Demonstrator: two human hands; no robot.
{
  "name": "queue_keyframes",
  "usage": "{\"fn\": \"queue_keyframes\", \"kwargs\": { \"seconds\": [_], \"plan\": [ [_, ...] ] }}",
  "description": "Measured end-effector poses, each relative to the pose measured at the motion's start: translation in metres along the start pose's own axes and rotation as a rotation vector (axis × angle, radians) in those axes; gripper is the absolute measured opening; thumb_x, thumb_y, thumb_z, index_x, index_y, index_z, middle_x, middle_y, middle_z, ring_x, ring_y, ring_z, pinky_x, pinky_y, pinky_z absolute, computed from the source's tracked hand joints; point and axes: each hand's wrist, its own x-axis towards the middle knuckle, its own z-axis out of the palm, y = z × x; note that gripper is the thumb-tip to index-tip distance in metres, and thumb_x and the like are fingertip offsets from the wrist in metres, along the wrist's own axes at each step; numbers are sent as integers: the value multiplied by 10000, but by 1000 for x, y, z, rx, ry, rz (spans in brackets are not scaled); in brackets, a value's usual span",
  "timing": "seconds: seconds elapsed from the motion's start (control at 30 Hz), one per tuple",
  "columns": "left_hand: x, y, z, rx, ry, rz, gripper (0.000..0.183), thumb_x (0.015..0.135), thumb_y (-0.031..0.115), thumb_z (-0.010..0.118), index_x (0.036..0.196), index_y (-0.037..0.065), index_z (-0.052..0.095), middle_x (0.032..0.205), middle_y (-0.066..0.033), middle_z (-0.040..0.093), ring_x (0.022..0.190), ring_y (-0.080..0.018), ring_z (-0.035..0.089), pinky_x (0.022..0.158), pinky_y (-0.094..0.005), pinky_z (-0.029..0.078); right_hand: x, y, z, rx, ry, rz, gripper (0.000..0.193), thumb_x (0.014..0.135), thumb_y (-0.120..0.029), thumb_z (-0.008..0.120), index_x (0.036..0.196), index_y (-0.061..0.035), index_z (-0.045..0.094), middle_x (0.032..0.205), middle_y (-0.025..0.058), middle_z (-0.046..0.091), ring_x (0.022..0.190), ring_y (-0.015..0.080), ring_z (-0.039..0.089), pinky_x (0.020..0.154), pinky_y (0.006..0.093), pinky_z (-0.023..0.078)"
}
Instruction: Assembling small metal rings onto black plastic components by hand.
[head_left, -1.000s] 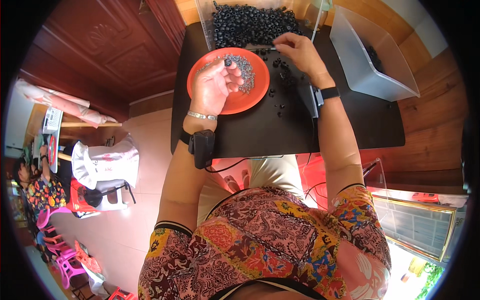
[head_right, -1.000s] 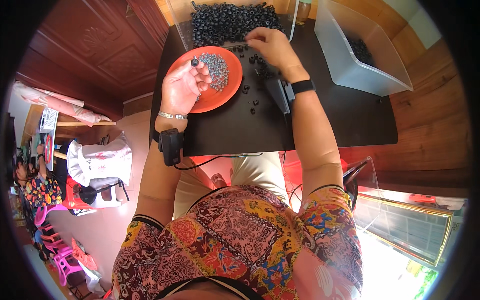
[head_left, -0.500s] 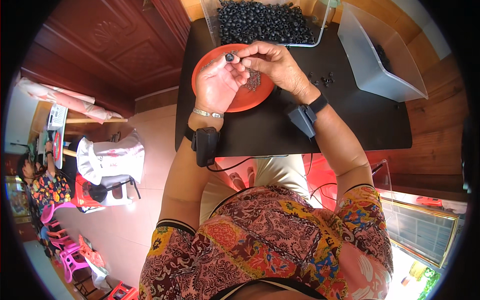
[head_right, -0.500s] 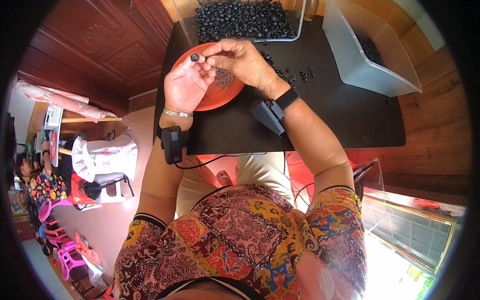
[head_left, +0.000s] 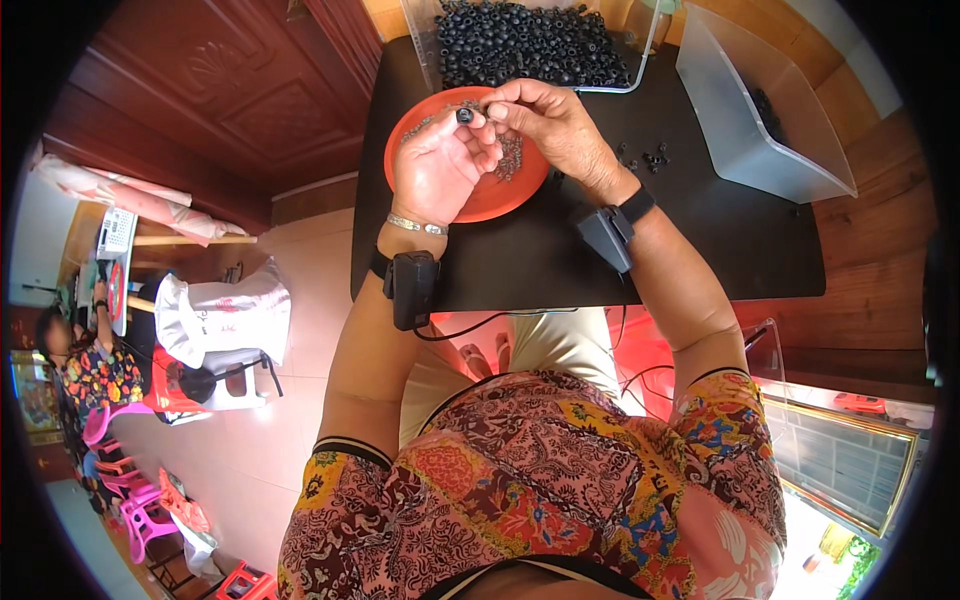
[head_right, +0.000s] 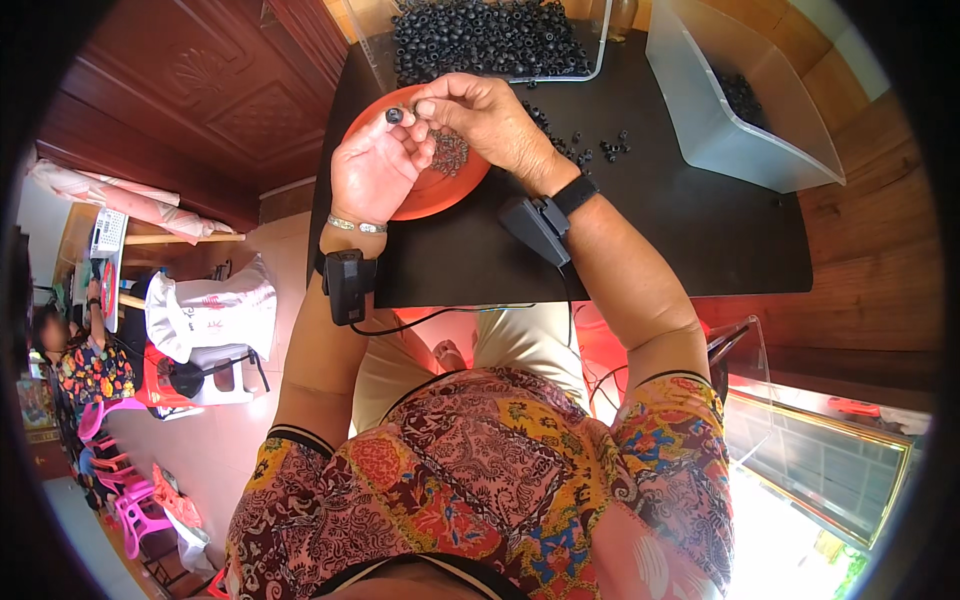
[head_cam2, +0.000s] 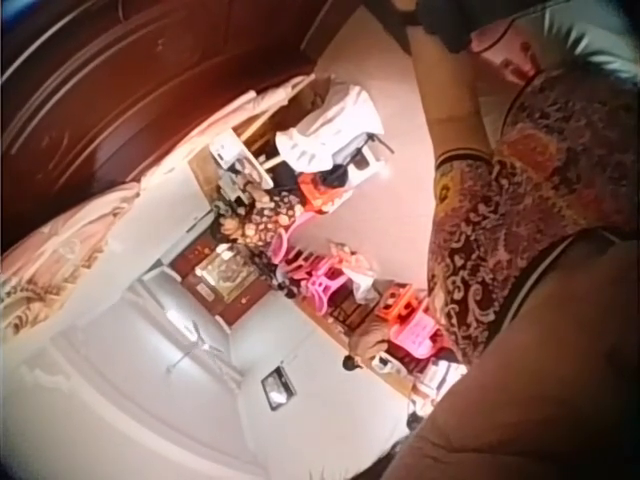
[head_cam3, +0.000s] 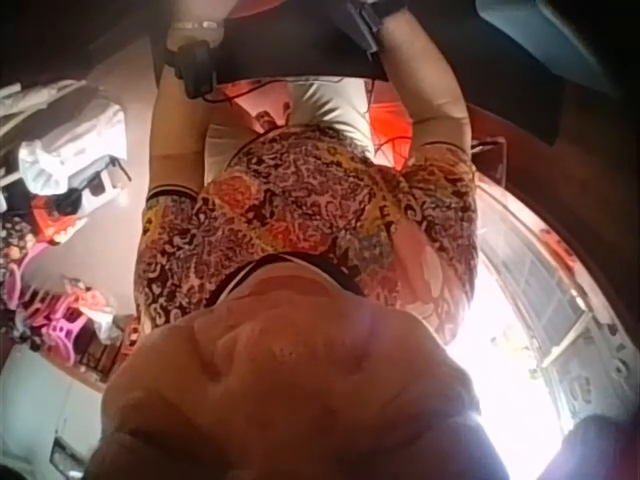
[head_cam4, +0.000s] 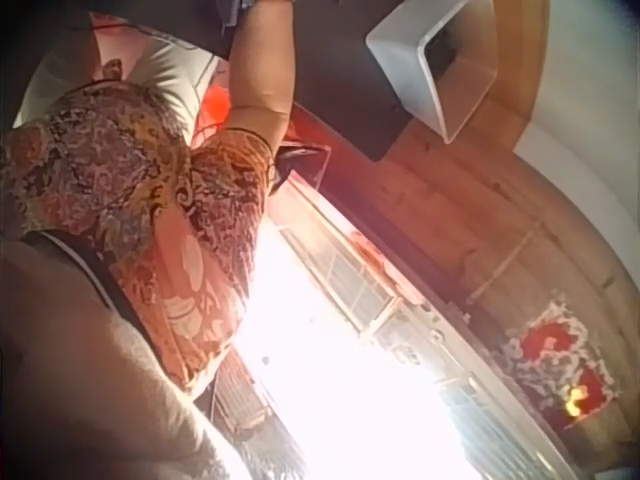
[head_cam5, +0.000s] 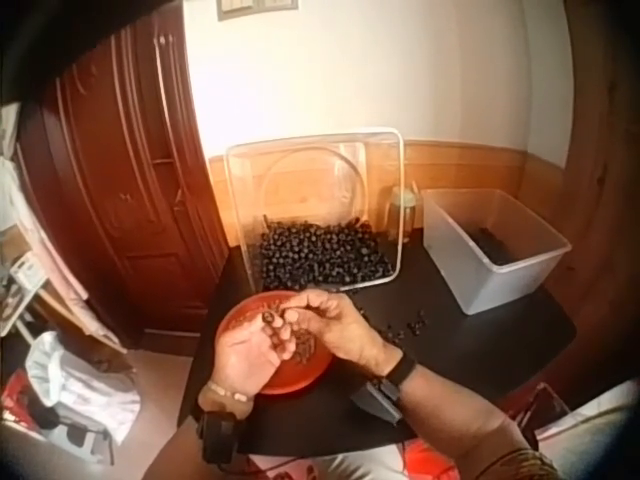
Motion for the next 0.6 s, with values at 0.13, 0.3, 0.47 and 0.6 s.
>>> {"fn": "queue_keyframes", "kwargs": {
  "seconds": [0.13, 0.3, 0.47, 0.6],
  "plan": [
    [-1, 0, -4, 39, 26, -73, 275, 928, 276, 466, 924, 24, 575, 837, -96, 606, 738, -227, 600, 666, -317, 462, 0, -6, 2, 8, 83, 20, 202, 920, -189, 594, 1032, -30, 648, 915, 13, 654, 857, 87, 582, 815, 253, 470],
    [0, -2, -2, 49, 23, -110, 265, 928, 270, 463, 927, 27, 570, 830, -90, 610, 724, -223, 608, 642, -311, 466, -1, -6, 1, 18, 68, 37, 207, 924, -204, 589, 1032, -38, 653, 925, 11, 657, 891, 93, 581, 856, 255, 453],
    [0, -2, -3, 80, 16, -102, 258, 927, 265, 461, 924, 31, 569, 833, -87, 615, 724, -219, 614, 631, -307, 471, -1, -7, 3, 59, 19, 45, 199, 923, -198, 589, 1025, -41, 657, 933, 11, 659, 903, 93, 582, 866, 257, 450],
    [0, -3, -3, 94, 23, -96, 256, 923, 266, 466, 925, 31, 569, 831, -86, 617, 725, -216, 615, 632, -307, 474, -2, -5, 4, 24, 57, 8, 175, 909, -169, 610, 1012, -35, 655, 912, 11, 661, 874, 85, 587, 838, 245, 461]
  ]
}}
